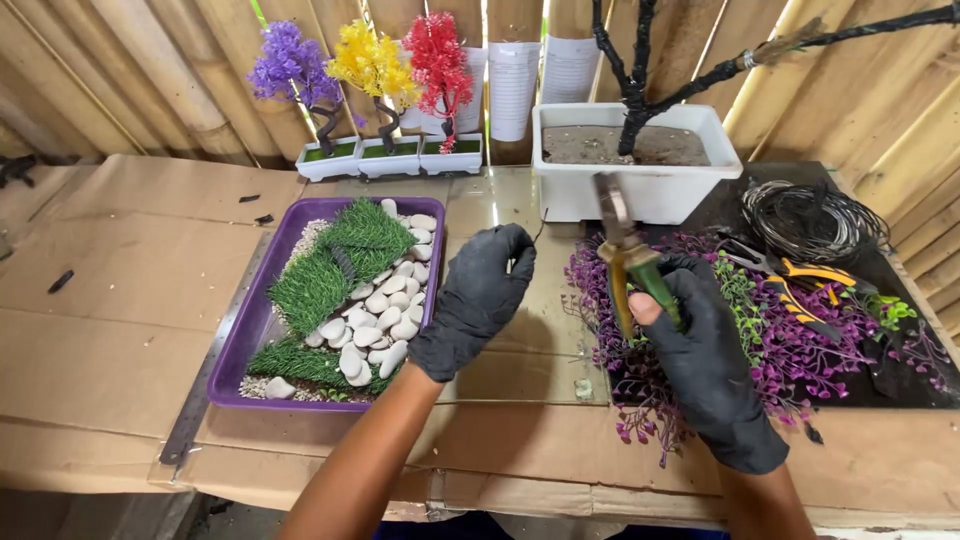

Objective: The person uses pliers to bend a thin black wire into a curved shape. They hold the wire with one hand and manipulate it with the pliers in the other, repeatedly bending and adjusting the wire over the course of the video.

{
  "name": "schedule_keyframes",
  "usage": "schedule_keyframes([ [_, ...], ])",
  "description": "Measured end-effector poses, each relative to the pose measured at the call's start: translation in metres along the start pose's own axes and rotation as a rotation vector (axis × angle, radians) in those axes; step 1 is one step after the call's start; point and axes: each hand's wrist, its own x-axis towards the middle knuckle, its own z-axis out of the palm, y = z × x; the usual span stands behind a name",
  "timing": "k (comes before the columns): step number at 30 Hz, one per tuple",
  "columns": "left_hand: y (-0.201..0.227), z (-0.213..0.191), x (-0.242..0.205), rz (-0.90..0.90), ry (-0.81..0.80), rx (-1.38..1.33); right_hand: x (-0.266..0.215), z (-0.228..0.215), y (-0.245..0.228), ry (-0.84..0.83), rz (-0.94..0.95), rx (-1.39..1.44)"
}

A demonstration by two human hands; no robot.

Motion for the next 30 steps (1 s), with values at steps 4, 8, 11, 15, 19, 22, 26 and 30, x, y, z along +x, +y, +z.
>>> schedule_keyframes([
  [4,0.026,-0.011,-0.01,-0.101,0.003,-0.135,-0.015,-0.001,-0.05,-0.03,0.06,0.18],
  [8,0.041,-0.019,-0.014,-0.166,0.024,-0.393,-0.017,0.012,-0.035,0.028,-0.03,0.272],
  [11,0.05,-0.025,-0.021,-0.203,0.039,-0.557,-0.018,0.013,-0.031,0.038,-0.03,0.353],
  [15,0.05,-0.018,-0.029,-0.211,0.057,-0.637,-0.012,0.009,-0.034,0.058,-0.075,0.508],
  [19,0.047,-0.012,-0.033,-0.203,0.045,-0.639,-0.011,0.012,-0.037,0.059,-0.116,0.627],
  [22,0.045,-0.011,-0.03,-0.197,0.058,-0.654,-0.011,0.011,-0.024,0.055,-0.147,0.747],
  [26,0.044,-0.016,-0.022,-0.161,0.043,-0.638,-0.005,0.008,-0.001,-0.1,-0.171,0.457],
  [30,0.047,-0.028,-0.014,-0.11,0.043,-0.62,-0.006,0.014,0.013,-0.134,-0.16,0.325],
])
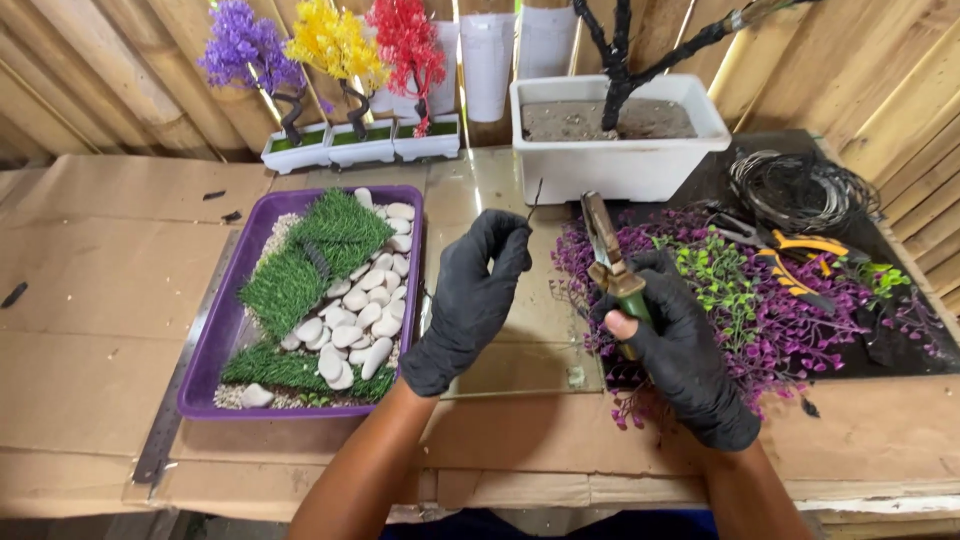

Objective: The person uses pliers to bend a thin black wire into a curved shape. They hold the wire with one hand and manipulate it with the pliers in the other, repeatedly bending and adjusting the wire over the course of the video.

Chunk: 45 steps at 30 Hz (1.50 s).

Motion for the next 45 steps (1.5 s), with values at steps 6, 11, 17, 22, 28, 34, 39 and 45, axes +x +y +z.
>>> schedule_keyframes([
  [6,-0.02,0.005,-0.003,-0.104,-0.036,-0.304,-0.001,0.013,-0.026,0.045,0.181,0.135],
  [11,-0.034,0.001,-0.011,-0.093,-0.013,-0.331,-0.008,0.006,0.014,0.022,0.141,0.154],
  [17,-0.023,-0.015,-0.02,-0.051,0.037,-0.313,-0.017,0.018,-0.026,-0.028,0.111,0.101],
  [22,0.002,-0.024,-0.017,-0.051,0.047,-0.301,-0.021,0.013,-0.042,-0.046,0.143,0.068],
  [28,0.011,-0.013,-0.013,0.002,-0.007,-0.336,-0.023,0.005,-0.019,-0.021,0.078,-0.185],
  [34,-0.006,-0.001,0.003,-0.039,-0.019,-0.223,-0.017,-0.002,-0.021,0.001,0.138,-0.211],
  [39,-0.009,0.005,0.007,-0.071,-0.068,-0.215,-0.008,-0.01,-0.002,0.012,0.102,-0.219],
  [45,-0.01,-0.001,0.003,-0.187,-0.145,-0.579,-0.001,-0.002,0.017,0.01,0.076,-0.2],
])
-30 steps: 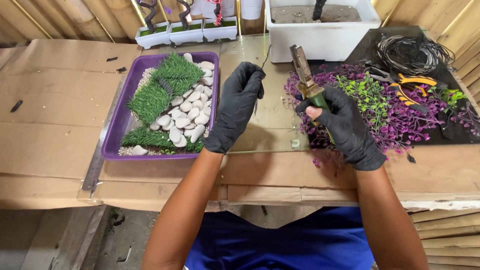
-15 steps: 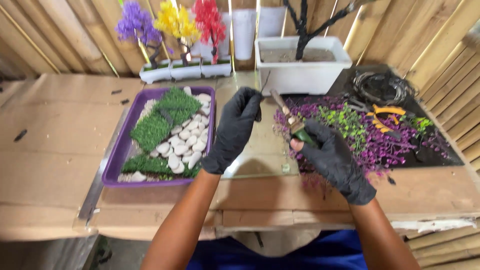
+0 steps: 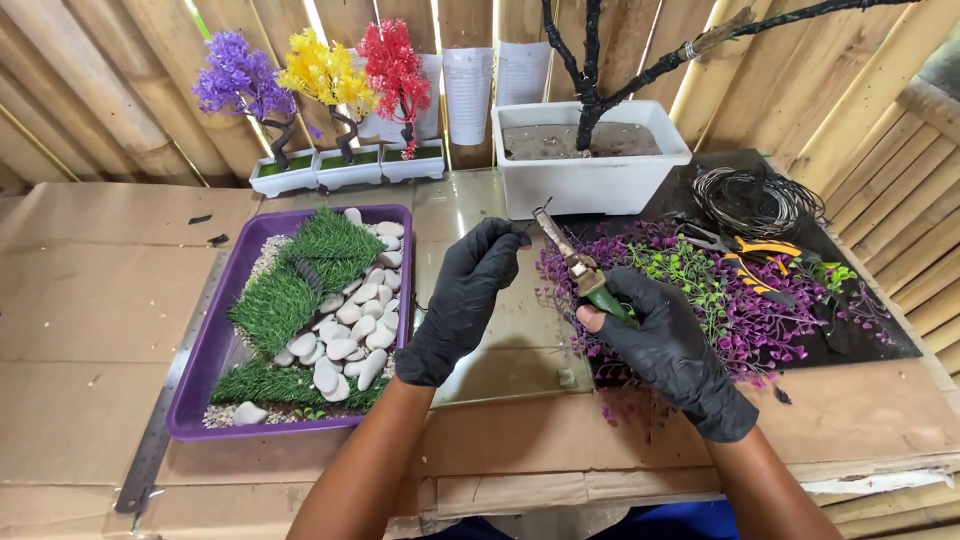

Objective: The person uses pliers to bend a thin black wire into a curved shape. They hold the wire with one hand and manipulate it with the pliers in the other, repeatedly bending and adjusting the wire over the course of the video.

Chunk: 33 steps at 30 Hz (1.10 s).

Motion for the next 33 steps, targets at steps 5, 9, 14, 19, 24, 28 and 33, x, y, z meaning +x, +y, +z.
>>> schedule_keyframes([
  [5,0.004,0.001,0.001,-0.049,-0.042,-0.14,0.001,-0.002,-0.028,0.0,-0.033,-0.05],
  [9,-0.016,-0.004,-0.001,0.039,-0.031,-0.111,-0.004,-0.003,-0.051,0.007,-0.091,-0.126],
  [14,-0.005,0.0,-0.013,0.091,-0.061,-0.036,-0.012,-0.006,-0.042,0.002,-0.095,-0.195],
  [19,-0.007,0.003,-0.016,0.117,-0.094,-0.007,-0.025,-0.006,-0.048,0.033,-0.136,-0.216],
  [24,-0.002,0.006,-0.027,0.177,-0.092,0.058,-0.03,-0.015,-0.048,-0.033,-0.176,-0.204],
  [28,0.013,0.014,-0.041,0.217,-0.047,0.166,-0.044,-0.014,-0.054,-0.022,-0.196,-0.216],
  [33,0.022,0.018,-0.051,0.389,0.027,0.427,-0.056,-0.017,-0.081,0.008,-0.258,-0.212],
])
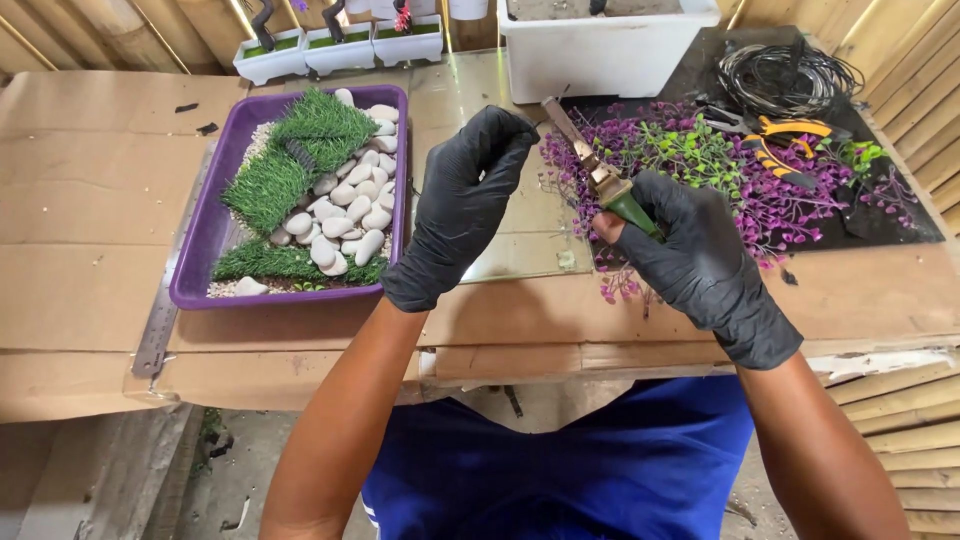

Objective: The person uses pliers to bend a thin black wire into a curved shape. They hold the wire with one hand and manipulate it with the pliers in the other, repeatedly bending and adjusting the wire over the course of the video.

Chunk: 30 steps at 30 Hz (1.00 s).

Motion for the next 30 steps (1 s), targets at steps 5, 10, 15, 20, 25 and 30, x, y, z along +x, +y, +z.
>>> schedule_keyframes([
  [5,0.004,-0.001,-0.004,0.108,0.035,0.126,-0.007,0.0,0.009,-0.014,-0.018,-0.031],
  [10,0.004,-0.002,-0.01,0.185,0.052,0.186,-0.013,0.006,0.013,-0.025,-0.008,-0.045],
  [15,0.006,-0.004,-0.014,0.19,0.063,0.22,-0.014,0.002,0.005,-0.058,0.024,-0.02],
  [20,-0.001,-0.003,-0.012,0.277,0.096,0.363,-0.013,0.008,0.003,-0.037,0.017,-0.009],
  [25,-0.003,-0.004,-0.006,0.369,0.091,0.491,-0.01,0.018,0.025,-0.036,0.064,-0.057],
  [30,-0.004,0.002,-0.012,0.327,0.079,0.478,-0.011,0.022,0.028,0.0,0.05,-0.072],
])
